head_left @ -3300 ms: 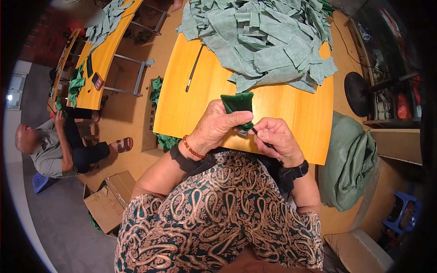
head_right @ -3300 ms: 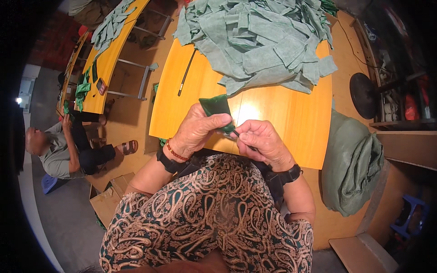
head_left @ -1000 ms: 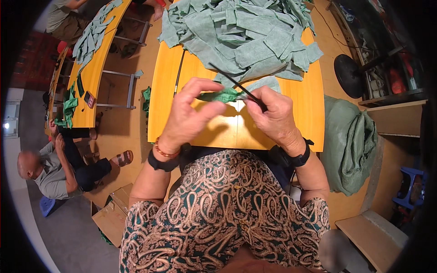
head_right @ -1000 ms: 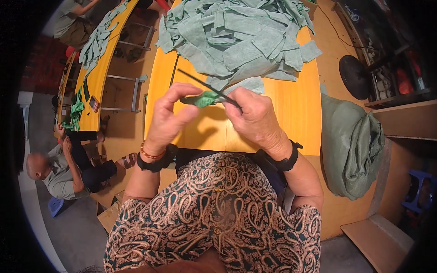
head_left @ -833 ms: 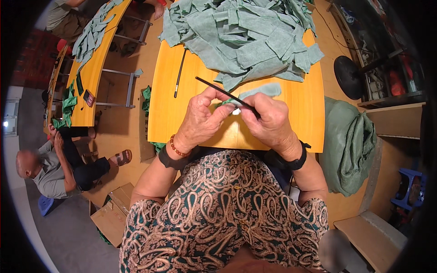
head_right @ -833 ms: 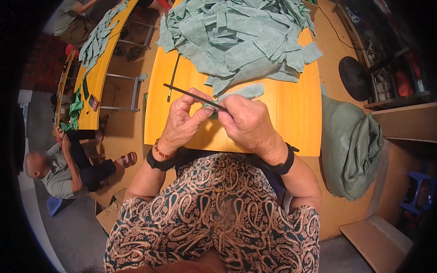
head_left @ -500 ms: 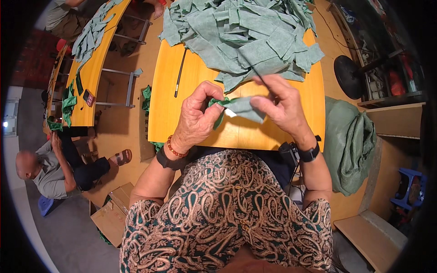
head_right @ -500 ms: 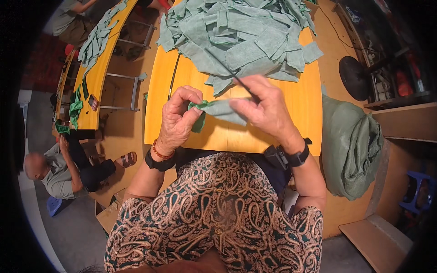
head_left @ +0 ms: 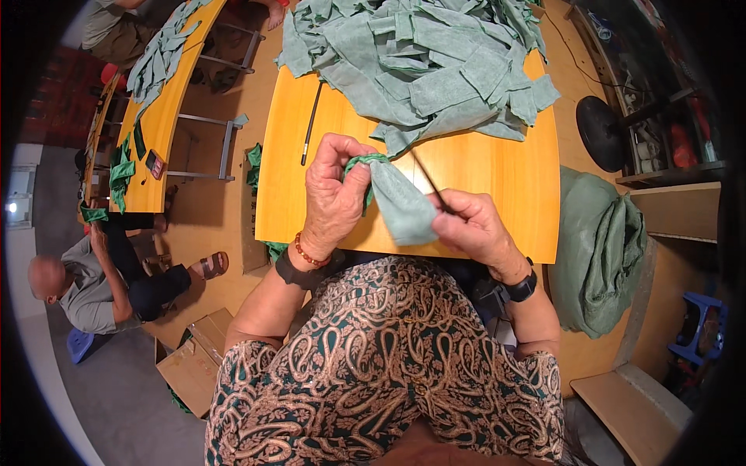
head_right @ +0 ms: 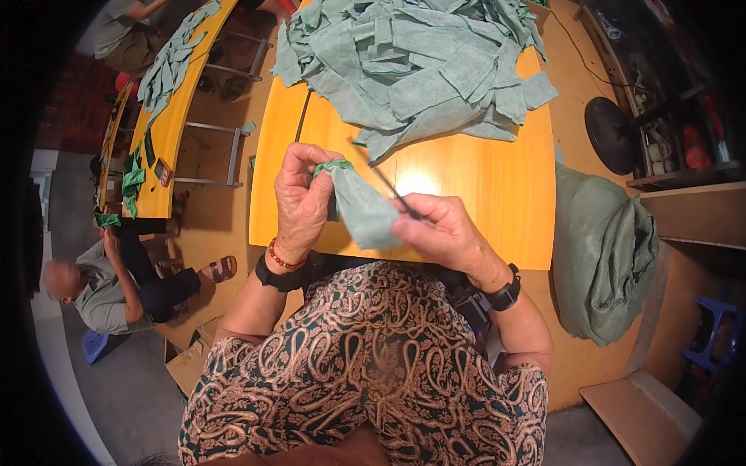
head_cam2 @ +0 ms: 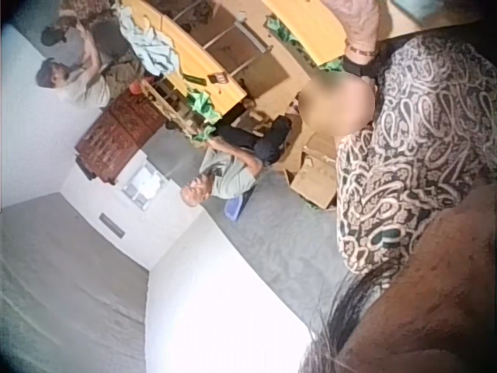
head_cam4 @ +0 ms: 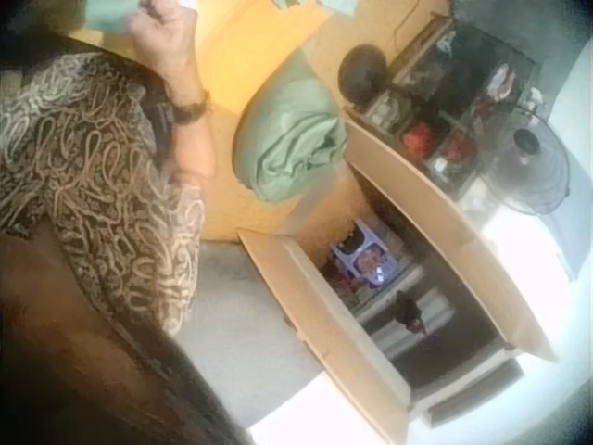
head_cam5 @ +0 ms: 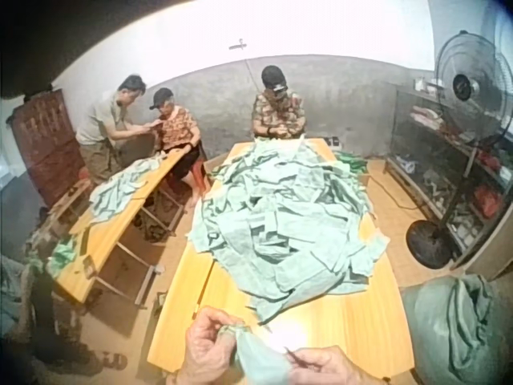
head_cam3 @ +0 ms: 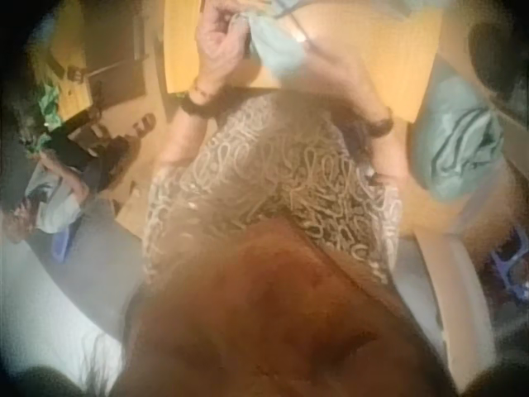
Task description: The person sits at a wooden table and repeatedly folds small, light green fabric pieces using a thin black rod. They pick up a piece, wrap it around the rod, and fold it into a compact shape before placing it on a growing pile.
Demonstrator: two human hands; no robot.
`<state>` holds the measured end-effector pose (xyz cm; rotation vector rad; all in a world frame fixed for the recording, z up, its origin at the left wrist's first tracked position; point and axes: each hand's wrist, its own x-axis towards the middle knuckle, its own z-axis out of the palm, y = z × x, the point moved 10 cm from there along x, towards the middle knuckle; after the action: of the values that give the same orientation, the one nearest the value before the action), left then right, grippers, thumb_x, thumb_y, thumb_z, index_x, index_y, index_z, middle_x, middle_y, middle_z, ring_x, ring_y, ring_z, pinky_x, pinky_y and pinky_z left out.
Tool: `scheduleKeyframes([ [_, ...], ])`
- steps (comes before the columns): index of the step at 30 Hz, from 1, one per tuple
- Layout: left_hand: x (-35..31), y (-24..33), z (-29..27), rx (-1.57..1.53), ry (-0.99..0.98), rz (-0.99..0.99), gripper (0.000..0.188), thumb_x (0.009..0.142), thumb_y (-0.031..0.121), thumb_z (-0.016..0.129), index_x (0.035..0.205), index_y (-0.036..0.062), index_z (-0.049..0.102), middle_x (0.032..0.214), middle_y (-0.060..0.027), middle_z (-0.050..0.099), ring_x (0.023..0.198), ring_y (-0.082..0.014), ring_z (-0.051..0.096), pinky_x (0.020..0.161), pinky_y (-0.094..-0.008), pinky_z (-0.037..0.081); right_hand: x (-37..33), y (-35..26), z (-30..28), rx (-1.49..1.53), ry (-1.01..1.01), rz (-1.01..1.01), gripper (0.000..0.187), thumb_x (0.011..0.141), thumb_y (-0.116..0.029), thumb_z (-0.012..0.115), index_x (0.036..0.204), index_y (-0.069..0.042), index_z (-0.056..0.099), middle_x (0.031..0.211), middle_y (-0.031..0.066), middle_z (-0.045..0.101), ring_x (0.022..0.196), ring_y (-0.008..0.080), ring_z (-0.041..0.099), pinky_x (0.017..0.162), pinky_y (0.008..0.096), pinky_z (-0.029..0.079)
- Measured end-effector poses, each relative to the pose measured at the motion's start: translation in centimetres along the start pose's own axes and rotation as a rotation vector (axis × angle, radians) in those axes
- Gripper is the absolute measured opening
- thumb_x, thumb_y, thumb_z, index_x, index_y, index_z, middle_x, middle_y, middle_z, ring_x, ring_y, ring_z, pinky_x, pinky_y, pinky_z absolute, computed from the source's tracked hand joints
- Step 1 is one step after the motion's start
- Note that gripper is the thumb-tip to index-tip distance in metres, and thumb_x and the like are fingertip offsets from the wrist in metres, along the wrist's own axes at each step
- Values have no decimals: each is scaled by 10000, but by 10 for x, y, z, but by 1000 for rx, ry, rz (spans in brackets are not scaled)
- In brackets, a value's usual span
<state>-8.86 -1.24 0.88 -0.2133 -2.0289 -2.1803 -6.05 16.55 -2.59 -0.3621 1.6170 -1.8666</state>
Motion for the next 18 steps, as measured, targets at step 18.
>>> scheduleKeyframes([
  [18, 0, 3, 3, 224, -46, -40, 124, 952, 13, 564, 1061, 19, 505, 1004, -101, 661, 966, -160, 648, 870, -292, 506, -7, 21, 1, -27, 122, -70, 302, 979, -68, 537, 1260, 0, 625, 710, -53, 522, 598, 23, 434, 532, 195, 393],
])
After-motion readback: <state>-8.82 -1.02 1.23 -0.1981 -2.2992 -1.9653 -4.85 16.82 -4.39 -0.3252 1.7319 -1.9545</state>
